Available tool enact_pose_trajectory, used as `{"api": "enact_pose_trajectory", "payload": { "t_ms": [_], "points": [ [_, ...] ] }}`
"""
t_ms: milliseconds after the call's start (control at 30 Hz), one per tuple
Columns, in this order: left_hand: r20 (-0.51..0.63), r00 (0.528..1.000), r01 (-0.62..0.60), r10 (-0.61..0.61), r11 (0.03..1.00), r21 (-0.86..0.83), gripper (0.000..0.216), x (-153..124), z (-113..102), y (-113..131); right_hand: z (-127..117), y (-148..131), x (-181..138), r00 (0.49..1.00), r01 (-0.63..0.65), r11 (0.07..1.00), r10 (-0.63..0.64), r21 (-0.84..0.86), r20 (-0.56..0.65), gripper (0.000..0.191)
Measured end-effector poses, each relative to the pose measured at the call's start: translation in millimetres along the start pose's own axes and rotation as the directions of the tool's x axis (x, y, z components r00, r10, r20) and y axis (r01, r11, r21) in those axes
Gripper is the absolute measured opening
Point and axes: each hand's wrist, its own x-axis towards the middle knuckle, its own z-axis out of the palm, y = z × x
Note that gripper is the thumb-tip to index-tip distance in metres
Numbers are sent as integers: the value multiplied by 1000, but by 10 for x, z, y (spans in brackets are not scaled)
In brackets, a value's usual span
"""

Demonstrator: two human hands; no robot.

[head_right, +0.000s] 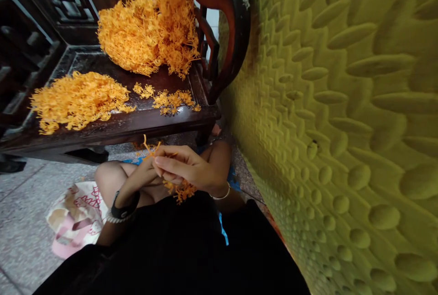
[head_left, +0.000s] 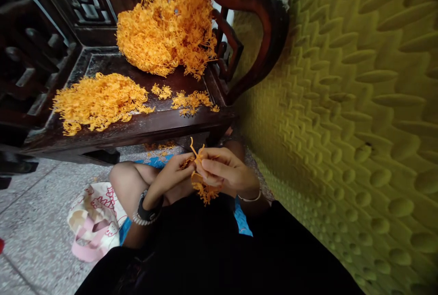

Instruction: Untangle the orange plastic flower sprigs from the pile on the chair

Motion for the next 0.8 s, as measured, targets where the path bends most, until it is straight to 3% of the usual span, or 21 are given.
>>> {"api": "enact_pose_trajectory", "payload": {
  "t_ms": [167, 333, 567, 800],
  "points": [
    [-173, 985, -5, -26, 985, -174, 23, -103, 61, -99, -36, 54, -19, 997, 25, 1000, -24, 15, -73, 24],
    [-299, 935, 47, -190, 903, -426, 29, -175, 166, -193, -56, 88, -18, 995, 31, 999, -28, 28, -97, 24],
    [-399, 855, 63, -332, 830, -555, 30, -288, 117, -256, -30, 193, 4, 996, 12, 997, -5, 75, -93, 24],
    [-419, 754, 14, -506, 650, -760, 33, -440, -64, -320, 42, 362, 43, 997, -44, 998, 47, 52, -54, 25]
  ]
}}
